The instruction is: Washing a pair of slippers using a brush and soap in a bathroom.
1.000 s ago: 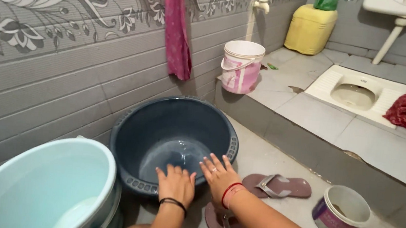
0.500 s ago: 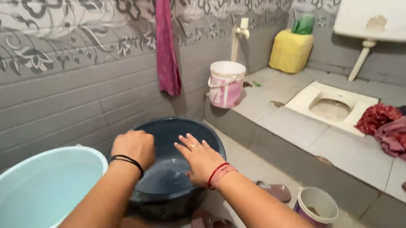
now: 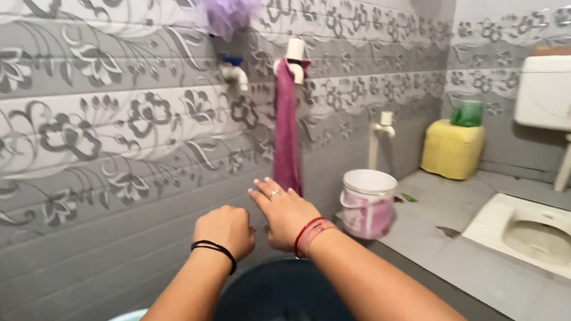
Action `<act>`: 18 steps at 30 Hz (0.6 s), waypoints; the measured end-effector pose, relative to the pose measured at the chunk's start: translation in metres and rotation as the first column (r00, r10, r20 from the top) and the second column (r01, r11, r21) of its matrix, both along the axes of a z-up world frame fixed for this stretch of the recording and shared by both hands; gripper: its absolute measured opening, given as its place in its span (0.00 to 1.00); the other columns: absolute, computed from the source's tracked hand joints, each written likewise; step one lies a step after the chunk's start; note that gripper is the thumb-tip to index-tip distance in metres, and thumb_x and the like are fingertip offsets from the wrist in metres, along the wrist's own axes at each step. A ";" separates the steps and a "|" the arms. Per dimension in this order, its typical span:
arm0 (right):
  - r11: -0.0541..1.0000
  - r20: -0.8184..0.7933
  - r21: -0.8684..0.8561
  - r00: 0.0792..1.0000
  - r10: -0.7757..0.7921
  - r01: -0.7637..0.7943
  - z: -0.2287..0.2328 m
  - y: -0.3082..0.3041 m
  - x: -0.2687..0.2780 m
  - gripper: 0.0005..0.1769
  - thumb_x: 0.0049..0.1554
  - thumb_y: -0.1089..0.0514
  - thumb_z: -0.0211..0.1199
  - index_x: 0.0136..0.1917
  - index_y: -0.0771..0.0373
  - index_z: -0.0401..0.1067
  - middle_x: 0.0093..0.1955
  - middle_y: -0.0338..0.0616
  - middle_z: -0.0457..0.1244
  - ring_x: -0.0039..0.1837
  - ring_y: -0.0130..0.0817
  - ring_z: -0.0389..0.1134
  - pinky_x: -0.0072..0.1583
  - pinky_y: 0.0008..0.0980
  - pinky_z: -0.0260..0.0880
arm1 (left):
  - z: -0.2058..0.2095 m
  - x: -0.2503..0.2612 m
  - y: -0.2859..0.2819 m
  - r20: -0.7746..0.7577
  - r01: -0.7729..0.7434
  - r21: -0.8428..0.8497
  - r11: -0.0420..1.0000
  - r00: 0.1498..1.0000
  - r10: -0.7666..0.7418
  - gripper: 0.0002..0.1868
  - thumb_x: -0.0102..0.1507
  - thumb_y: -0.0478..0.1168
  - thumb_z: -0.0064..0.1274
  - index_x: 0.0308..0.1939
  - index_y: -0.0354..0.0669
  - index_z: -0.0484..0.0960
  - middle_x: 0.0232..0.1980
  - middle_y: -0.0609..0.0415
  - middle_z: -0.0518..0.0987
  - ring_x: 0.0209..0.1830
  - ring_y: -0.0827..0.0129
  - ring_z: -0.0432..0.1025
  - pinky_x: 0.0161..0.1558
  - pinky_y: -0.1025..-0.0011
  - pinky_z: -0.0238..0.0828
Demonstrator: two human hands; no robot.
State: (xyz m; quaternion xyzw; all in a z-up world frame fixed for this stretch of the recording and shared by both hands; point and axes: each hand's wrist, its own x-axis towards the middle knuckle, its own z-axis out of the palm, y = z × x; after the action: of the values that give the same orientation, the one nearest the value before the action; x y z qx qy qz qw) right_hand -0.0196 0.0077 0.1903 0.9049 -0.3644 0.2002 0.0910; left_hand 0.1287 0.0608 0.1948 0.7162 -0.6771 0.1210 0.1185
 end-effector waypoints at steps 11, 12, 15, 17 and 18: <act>0.994 -0.030 0.060 0.995 0.091 -0.089 0.025 -0.062 0.023 0.44 0.49 0.65 0.59 0.78 0.59 0.53 0.84 0.48 0.43 0.84 0.44 0.42 0.75 0.43 0.52 | -0.005 0.035 -0.002 -0.066 -0.047 0.005 0.999 0.997 0.047 0.14 0.61 0.51 0.57 0.44 0.48 0.86 0.49 0.47 0.83 0.51 0.51 0.78 0.53 0.55 0.75; 0.993 -0.049 0.067 0.994 0.102 -0.099 0.026 -0.070 0.023 0.44 0.49 0.66 0.59 0.78 0.60 0.53 0.84 0.49 0.43 0.84 0.45 0.43 0.75 0.41 0.53 | -0.005 0.036 -0.001 -0.022 -0.027 -0.024 0.999 0.999 0.027 0.15 0.60 0.50 0.57 0.44 0.47 0.85 0.49 0.47 0.83 0.51 0.52 0.78 0.52 0.55 0.76; 0.978 0.024 0.046 0.979 0.203 -0.204 0.011 -0.100 0.020 0.44 0.49 0.64 0.62 0.78 0.61 0.53 0.83 0.51 0.44 0.83 0.47 0.43 0.76 0.40 0.51 | 0.007 0.034 0.006 -0.004 -0.083 -0.004 0.997 0.997 0.083 0.15 0.60 0.51 0.57 0.46 0.48 0.84 0.48 0.47 0.83 0.51 0.51 0.78 0.51 0.54 0.75; 0.959 0.076 0.031 0.958 0.278 -0.281 0.002 -0.115 0.020 0.43 0.50 0.64 0.63 0.78 0.63 0.54 0.82 0.54 0.45 0.83 0.48 0.45 0.77 0.40 0.51 | 0.019 0.033 -0.005 0.040 -0.120 -0.004 0.993 0.992 0.120 0.14 0.61 0.51 0.56 0.45 0.48 0.84 0.48 0.47 0.83 0.51 0.52 0.77 0.51 0.55 0.76; 0.946 0.127 0.031 0.940 0.317 -0.323 -0.005 -0.123 0.011 0.43 0.51 0.63 0.64 0.78 0.64 0.54 0.81 0.56 0.46 0.83 0.49 0.46 0.78 0.40 0.50 | 0.026 0.028 -0.015 0.082 -0.124 0.015 0.992 0.989 0.122 0.14 0.62 0.50 0.56 0.44 0.48 0.84 0.48 0.48 0.83 0.52 0.53 0.77 0.52 0.55 0.76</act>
State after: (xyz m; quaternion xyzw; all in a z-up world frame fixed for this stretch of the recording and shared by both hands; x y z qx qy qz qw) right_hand -0.0083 -0.1155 0.1854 0.9403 -0.2225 0.2572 0.0117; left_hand 0.1567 0.0460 0.2209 0.7523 -0.6370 0.1501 0.0763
